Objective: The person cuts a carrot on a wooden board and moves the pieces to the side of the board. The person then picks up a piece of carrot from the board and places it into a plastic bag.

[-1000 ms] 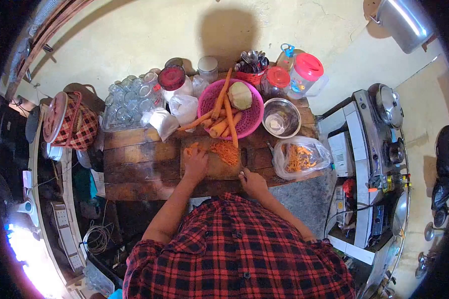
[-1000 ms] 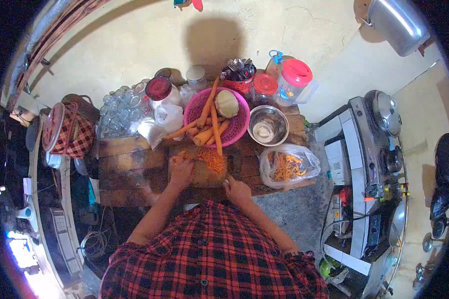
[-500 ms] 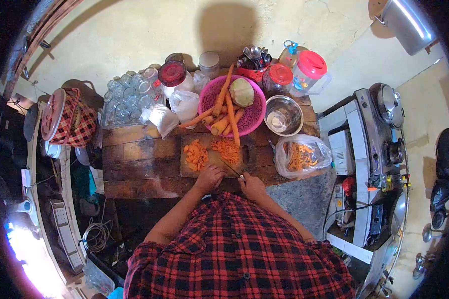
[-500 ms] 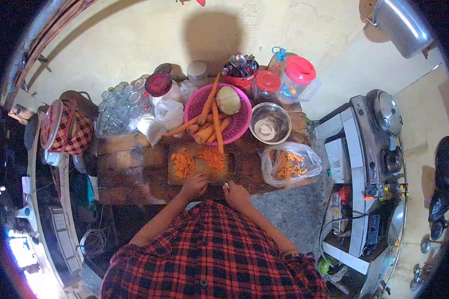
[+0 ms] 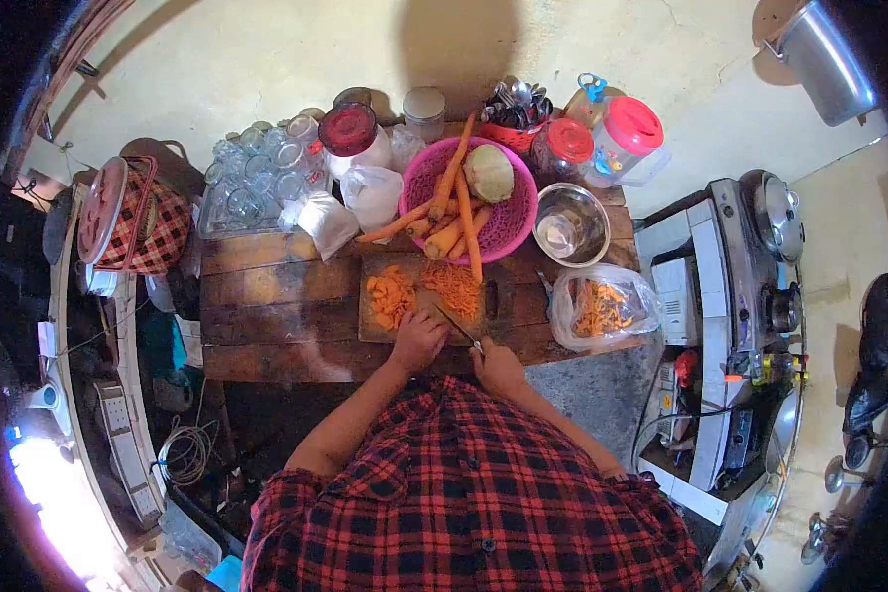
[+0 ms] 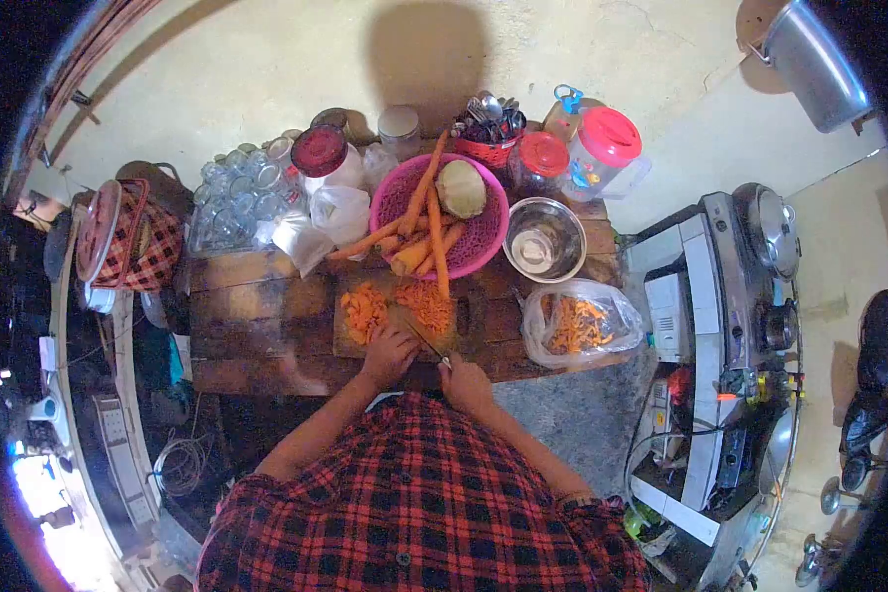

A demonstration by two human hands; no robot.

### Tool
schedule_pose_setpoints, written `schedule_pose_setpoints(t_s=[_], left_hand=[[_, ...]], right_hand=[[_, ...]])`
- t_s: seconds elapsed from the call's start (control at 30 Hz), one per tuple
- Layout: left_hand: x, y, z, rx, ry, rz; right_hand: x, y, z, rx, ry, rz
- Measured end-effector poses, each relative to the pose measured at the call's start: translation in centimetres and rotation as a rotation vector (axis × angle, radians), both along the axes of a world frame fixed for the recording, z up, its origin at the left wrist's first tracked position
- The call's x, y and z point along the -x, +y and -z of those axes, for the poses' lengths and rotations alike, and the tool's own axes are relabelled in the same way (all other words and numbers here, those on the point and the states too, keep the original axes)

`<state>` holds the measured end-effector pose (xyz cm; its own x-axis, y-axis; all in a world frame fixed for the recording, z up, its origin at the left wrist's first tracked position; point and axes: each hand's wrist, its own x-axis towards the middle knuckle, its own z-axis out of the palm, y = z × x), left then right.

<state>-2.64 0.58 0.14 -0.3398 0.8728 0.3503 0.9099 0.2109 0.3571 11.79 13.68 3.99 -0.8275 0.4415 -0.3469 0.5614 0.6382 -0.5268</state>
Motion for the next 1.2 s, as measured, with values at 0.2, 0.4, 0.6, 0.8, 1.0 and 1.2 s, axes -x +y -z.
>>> schedule_pose_setpoints(t_s=[0.2, 0.4, 0.6, 0.8, 1.0, 1.2], left_hand=[[-0.4, 0.2, 0.8, -0.012, -0.002, -0.035], [-0.4, -0.1, 0.6, -0.025, 0.051, -0.072], [-0.3, -0.1, 0.4, -0.049, 0.060, -0.074], [-0.4, -0.1, 0.4, -0.041, 0.057, -0.091], [-0.4, -0.1, 0.6, -0.063, 0.031, -0.094], [-0.4, -0.1, 0.5, -0.049, 0.059, -0.099]], right_hand=[[0.2, -0.3, -0.1, 0.045, -0.127, -0.013], [0.2, -0.2, -0.8, -0.027, -0.185, -0.055], [0.5, -0.5, 2.3, -0.011, -0.053, -0.029], [1.3, -0.2, 0.4, -0.006, -0.111, -0.100], [1.3, -1.0, 2.2, 0.021, -0.124, 0.008], [1.2, -0.9, 1.9, -0.012, -0.089, -0.051]])
